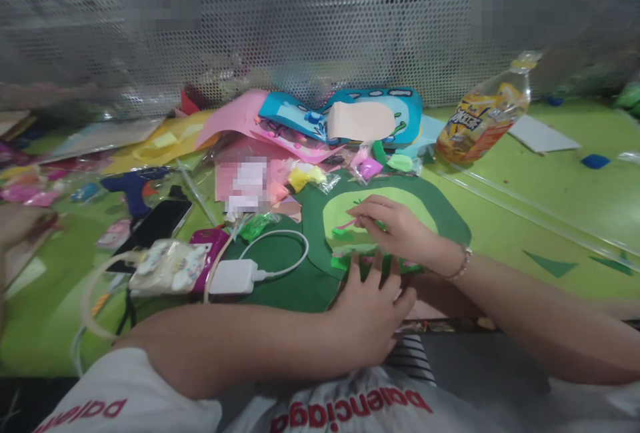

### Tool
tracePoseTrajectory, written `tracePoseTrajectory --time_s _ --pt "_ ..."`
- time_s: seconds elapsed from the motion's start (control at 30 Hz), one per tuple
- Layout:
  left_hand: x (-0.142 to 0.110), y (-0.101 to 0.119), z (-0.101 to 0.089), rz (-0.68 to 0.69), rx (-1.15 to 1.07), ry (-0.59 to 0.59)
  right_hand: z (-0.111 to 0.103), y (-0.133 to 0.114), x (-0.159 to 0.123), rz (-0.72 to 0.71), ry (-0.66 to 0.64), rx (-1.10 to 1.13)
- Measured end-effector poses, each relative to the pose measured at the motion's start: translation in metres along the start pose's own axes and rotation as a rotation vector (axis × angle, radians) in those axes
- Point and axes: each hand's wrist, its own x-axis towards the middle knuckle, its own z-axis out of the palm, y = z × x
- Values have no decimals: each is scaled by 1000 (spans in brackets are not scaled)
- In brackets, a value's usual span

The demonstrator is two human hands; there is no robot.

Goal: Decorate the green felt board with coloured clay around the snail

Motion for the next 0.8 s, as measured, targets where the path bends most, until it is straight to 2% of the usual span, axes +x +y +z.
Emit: tracePoseTrajectory --time_s 0.23,0.5,0.8 --pt "-1 1 -1 2 22 -11 -12 1 1 33 49 -65" --pt "-2 2 -6 -3 49 -6 -14 4 3 179 -1 -61" --pt "-1 0 -5 -1 29 -6 -7 7 1 157 -43 -26"
